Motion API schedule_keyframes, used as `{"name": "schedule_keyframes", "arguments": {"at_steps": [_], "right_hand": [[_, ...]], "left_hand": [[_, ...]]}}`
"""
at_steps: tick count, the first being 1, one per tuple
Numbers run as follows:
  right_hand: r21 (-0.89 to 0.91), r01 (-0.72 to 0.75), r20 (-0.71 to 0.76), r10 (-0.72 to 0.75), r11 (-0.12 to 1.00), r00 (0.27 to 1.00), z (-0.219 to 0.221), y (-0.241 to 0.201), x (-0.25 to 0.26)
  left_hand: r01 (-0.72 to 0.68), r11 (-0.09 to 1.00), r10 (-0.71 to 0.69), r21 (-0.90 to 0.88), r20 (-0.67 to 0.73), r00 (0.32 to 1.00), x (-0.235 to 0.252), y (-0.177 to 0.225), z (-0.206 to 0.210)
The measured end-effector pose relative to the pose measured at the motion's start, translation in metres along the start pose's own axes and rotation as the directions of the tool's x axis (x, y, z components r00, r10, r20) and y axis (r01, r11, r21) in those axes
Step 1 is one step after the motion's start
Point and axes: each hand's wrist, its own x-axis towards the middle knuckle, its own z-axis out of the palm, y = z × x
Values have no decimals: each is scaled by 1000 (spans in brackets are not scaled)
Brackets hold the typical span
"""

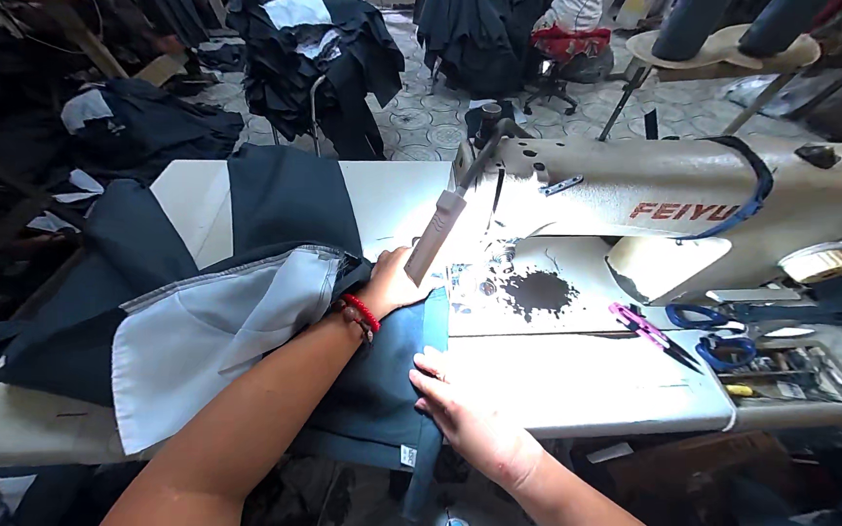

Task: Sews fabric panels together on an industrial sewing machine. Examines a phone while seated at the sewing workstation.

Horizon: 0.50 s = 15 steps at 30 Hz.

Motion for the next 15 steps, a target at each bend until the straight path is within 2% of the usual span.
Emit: {"name": "schedule_keyframes", "arguments": {"at_steps": [2,3,7,15], "right_hand": [[-32,6,-24,-6,999,1000,-2,4,0],[-54,5,-25,-6,999,1000,-4,6,1],[-80,-21,23,23,997,999,-11,14,5],[-29,-36,16,37,999,999,-11,24,9]], "left_hand": [[-113,991,119,75,-81,990,20,-26,23],[-127,987,135,97,-88,987,28,-30,27],[-54,997,57,56,-51,997,18,7,6],[-121,987,128,110,-62,990,24,2,11]]}}
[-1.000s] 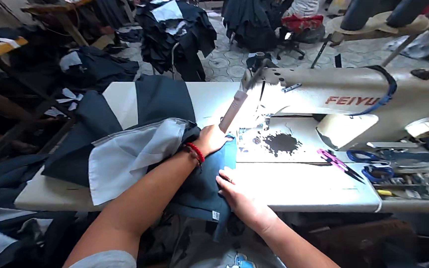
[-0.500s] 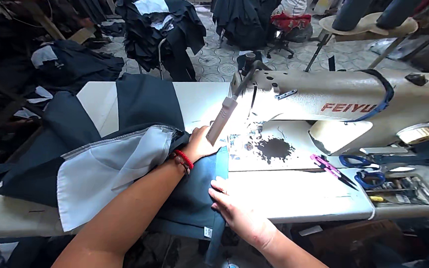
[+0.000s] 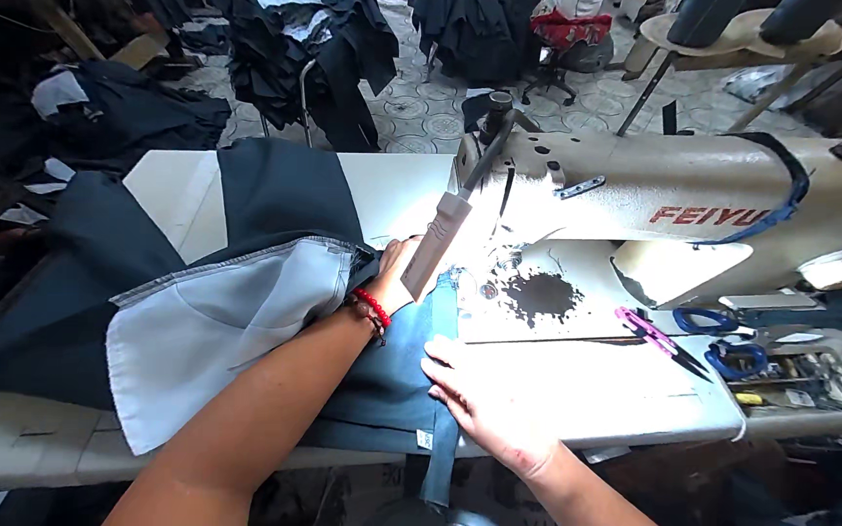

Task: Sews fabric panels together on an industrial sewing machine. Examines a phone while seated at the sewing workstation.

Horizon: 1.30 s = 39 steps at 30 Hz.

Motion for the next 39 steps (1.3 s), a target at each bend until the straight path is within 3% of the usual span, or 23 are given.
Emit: {"name": "schedule_keyframes", "arguments": {"at_steps": [4,8,13,17,20,24,39], "right_hand": [[0,10,-3,-10,1000,1000,0,1,0],[-7,9,-20,-9,1000,1000,1,0,-1],[0,-6,-14,6,1000,1000,-1,1,0],[7,-5,-7,5,1000,1000,-1,2,3],[1,-5,-25,5,1000,1000,1,2,5],[36,-15,-5,15,999,1000,2,2,7],[22,-17,-4,18,1000,1000,2,4,8]], "left_hand": [[-127,992,129,26,-63,990,14,-31,31],[-55,998,55,-9,7,998,-7,-2,5],[-54,998,54,-23,14,998,-3,-10,12],[-162,986,163,33,-45,986,22,-40,39],[-96,995,93,41,68,993,26,-26,24],[-79,992,70,97,96,993,36,-36,38],[-164,981,159,106,49,986,40,-38,39]]}}
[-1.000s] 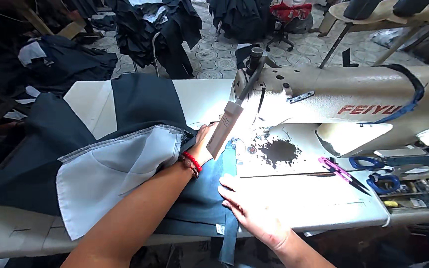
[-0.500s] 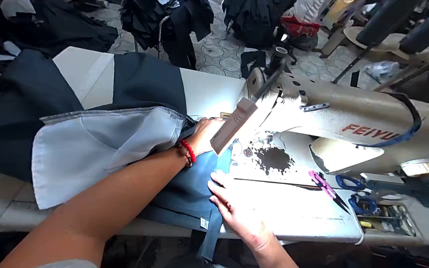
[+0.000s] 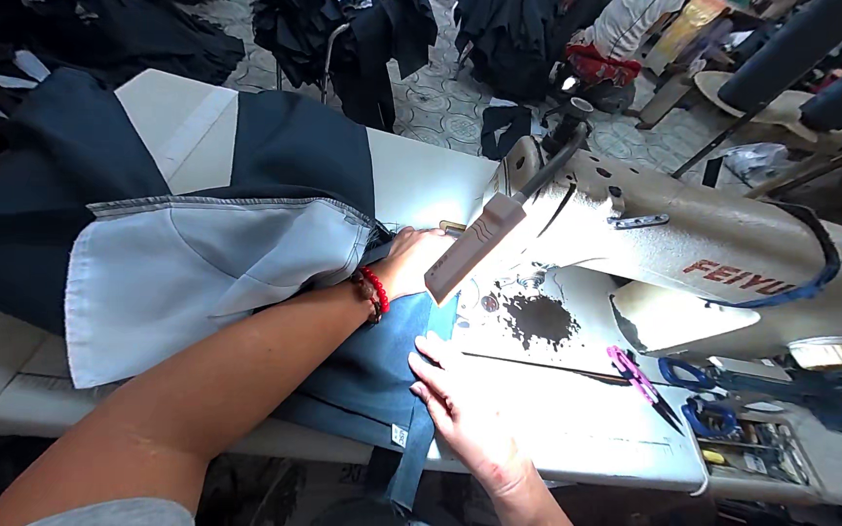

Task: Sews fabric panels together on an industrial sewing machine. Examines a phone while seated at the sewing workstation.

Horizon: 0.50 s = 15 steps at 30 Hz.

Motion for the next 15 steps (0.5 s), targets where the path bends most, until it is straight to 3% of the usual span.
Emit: {"name": "schedule_keyframes", "arguments": {"at_steps": [8,12,14,15], "right_hand": [[12,-9,3,9,1000,1000,2,0,2],[42,-41,-9,41,998,999,3,-1,3],[129,-47,-121,62,991,991,3,-2,-4],[180,-22,-254,68,983,965,2,-3,-9]], "left_hand": [[48,997,-51,53,52,997,7,-2,1],[106,993,-113,53,146,983,0,17,-33],[125,984,-144,127,157,977,-12,30,-48],[115,986,-128,123,103,986,-23,41,-55]]}}
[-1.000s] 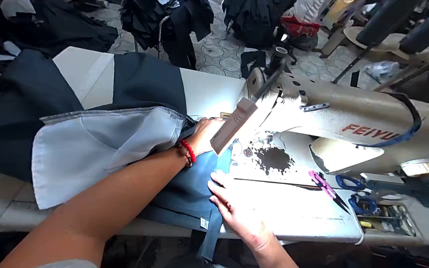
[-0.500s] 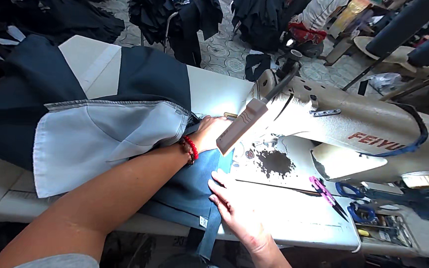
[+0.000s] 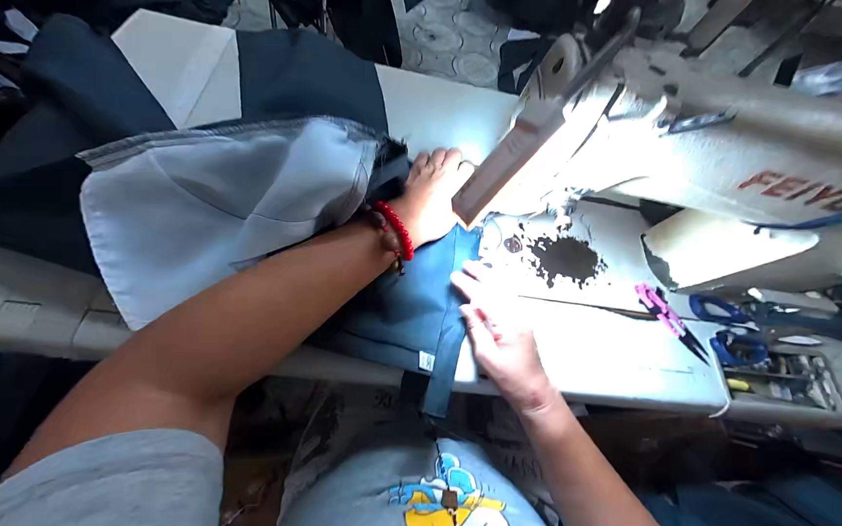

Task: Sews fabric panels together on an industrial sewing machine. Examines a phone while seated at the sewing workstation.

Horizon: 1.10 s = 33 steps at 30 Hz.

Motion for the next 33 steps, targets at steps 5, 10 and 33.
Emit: {"name": "schedule_keyframes", "arguments": {"at_steps": [5,10,33], "right_hand": [[330,-118,-185,186,937,965,-27,-18,-59],[510,-637,421,478,578,771,-27,-43,-86],[733,-673,468,643,101,606,-5,-68,-70]], "left_hand": [[-422,905,407,-59,-175,897,-135,45,-40],[-359,927,354,-105,-64,933,-217,17,-5],[-285,920,147,-267,-441,885,-282,35,47]]}}
